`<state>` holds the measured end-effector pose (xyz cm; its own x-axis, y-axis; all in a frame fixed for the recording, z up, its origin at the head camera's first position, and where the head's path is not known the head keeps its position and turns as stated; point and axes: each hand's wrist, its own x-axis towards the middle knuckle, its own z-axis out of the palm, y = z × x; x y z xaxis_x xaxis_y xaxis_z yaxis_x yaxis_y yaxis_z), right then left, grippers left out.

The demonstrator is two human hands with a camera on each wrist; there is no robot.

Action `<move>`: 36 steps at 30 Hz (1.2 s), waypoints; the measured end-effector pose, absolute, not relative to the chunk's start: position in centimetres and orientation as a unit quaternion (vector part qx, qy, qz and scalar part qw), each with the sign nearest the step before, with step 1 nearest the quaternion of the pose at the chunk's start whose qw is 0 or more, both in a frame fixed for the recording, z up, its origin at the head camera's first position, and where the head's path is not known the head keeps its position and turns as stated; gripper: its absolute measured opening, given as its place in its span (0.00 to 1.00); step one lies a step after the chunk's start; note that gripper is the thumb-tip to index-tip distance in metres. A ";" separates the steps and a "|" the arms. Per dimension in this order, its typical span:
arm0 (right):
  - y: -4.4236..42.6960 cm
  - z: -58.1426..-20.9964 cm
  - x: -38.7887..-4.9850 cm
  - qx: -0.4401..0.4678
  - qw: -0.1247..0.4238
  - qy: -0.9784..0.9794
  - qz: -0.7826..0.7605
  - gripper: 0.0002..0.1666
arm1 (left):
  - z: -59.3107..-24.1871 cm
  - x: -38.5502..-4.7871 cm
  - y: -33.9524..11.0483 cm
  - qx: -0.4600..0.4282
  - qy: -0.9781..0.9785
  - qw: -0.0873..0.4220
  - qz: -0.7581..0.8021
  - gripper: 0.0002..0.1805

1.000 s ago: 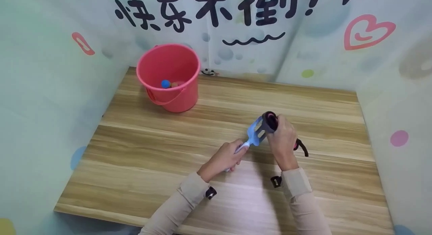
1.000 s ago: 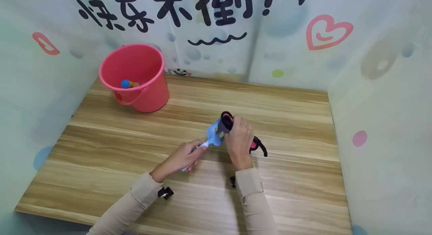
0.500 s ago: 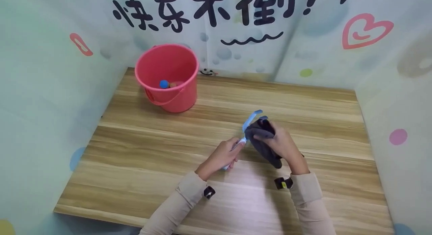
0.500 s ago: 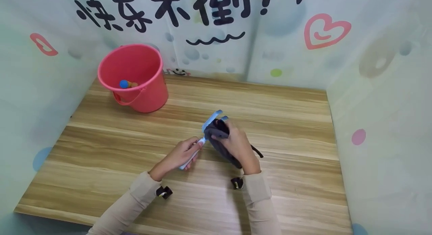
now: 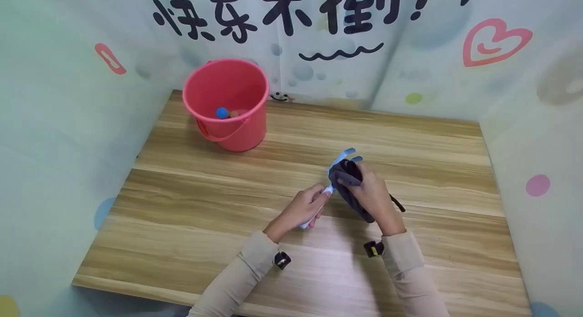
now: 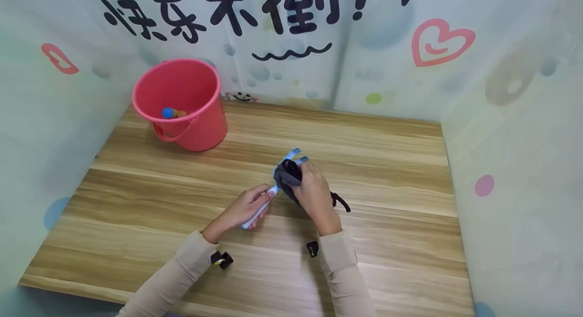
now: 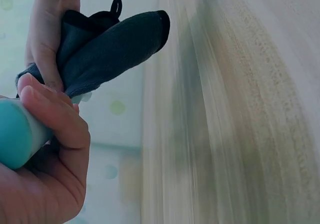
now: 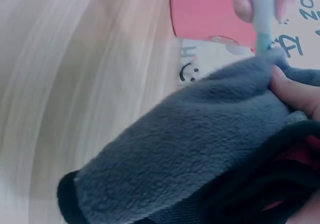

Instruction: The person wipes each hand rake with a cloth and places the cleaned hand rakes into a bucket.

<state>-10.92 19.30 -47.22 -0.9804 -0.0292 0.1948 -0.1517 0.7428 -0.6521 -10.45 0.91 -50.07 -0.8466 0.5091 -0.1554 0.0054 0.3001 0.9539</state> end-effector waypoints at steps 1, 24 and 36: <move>19.1 -47.3 -11.0 0.048 0.096 -0.929 0.355 0.23 | -50.1 -10.5 0.9 0.165 0.776 0.223 0.567 0.13; 19.6 -50.5 -13.0 0.074 0.361 -0.904 0.215 0.14 | -49.8 -9.1 0.6 0.159 0.761 0.256 0.575 0.15; 22.3 -48.5 -13.9 0.030 0.425 -0.867 0.256 0.14 | -49.9 -9.9 0.5 0.136 0.747 0.292 0.582 0.20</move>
<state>-13.88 22.26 -48.47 -0.6363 0.1655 0.7535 -0.2703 0.8670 -0.4187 -9.86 0.52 -49.93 -0.7931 0.5421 -0.2776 -0.1374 0.2848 0.9487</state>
